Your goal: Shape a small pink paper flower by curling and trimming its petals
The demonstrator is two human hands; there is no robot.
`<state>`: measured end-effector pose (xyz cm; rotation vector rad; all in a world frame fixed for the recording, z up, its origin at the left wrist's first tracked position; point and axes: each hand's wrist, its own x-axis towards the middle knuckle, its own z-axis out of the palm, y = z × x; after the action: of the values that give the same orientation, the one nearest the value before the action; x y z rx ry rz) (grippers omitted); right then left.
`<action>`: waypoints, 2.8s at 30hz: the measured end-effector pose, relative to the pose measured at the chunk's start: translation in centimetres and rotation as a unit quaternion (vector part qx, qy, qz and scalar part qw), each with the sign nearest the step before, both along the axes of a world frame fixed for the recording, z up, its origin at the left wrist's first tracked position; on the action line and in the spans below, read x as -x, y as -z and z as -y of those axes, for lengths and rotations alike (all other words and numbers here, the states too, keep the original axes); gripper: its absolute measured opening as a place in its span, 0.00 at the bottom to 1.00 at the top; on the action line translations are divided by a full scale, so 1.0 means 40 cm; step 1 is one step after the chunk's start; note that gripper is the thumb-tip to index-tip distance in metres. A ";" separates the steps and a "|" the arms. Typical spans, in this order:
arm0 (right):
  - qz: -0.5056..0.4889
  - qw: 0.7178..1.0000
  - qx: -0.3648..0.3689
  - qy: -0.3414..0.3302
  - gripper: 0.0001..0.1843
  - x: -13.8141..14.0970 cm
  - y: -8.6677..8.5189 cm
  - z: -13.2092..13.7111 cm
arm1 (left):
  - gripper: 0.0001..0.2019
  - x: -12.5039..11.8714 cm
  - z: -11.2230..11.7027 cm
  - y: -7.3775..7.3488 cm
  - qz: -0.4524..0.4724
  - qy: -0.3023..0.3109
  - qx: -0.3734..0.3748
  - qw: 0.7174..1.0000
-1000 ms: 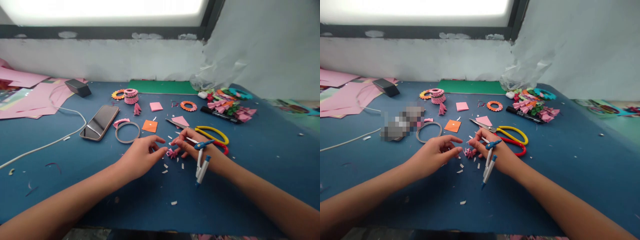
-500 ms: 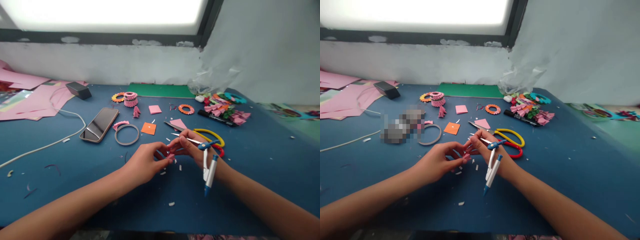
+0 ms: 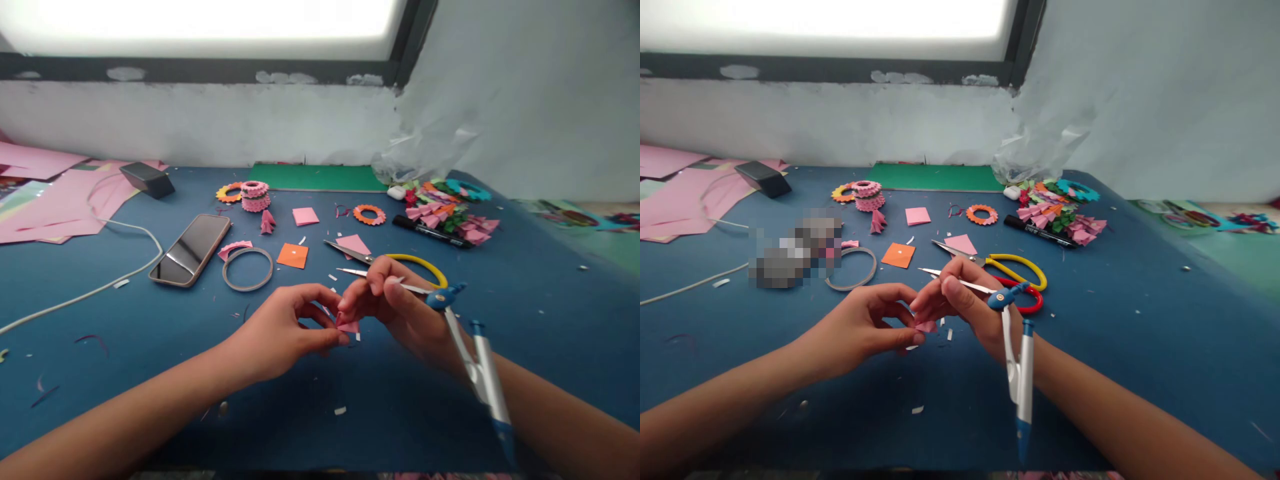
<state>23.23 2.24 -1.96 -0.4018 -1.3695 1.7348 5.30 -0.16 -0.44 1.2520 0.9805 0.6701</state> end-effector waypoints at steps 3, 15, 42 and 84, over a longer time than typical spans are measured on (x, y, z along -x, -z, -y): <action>-0.015 0.999 0.024 -0.016 0.12 -0.001 -0.008 0.005 | 0.12 0.000 -0.001 0.002 0.042 0.005 0.037 0.998; -0.040 0.994 0.091 -0.040 0.14 -0.011 -0.020 0.004 | 0.12 0.004 0.008 -0.012 0.142 0.006 0.112 0.984; 0.186 0.955 -0.127 0.195 0.10 -0.007 -0.069 0.092 | 0.10 0.006 0.014 -0.016 0.157 -0.018 0.108 0.982; 0.239 0.899 -0.222 0.293 0.12 0.030 -0.037 0.101 | 0.09 -0.012 0.048 -0.025 0.076 -0.144 0.004 0.987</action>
<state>22.01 -1.80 -0.47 -0.9115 -1.7062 0.8194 5.78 -2.08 0.57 1.0433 1.0459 0.9713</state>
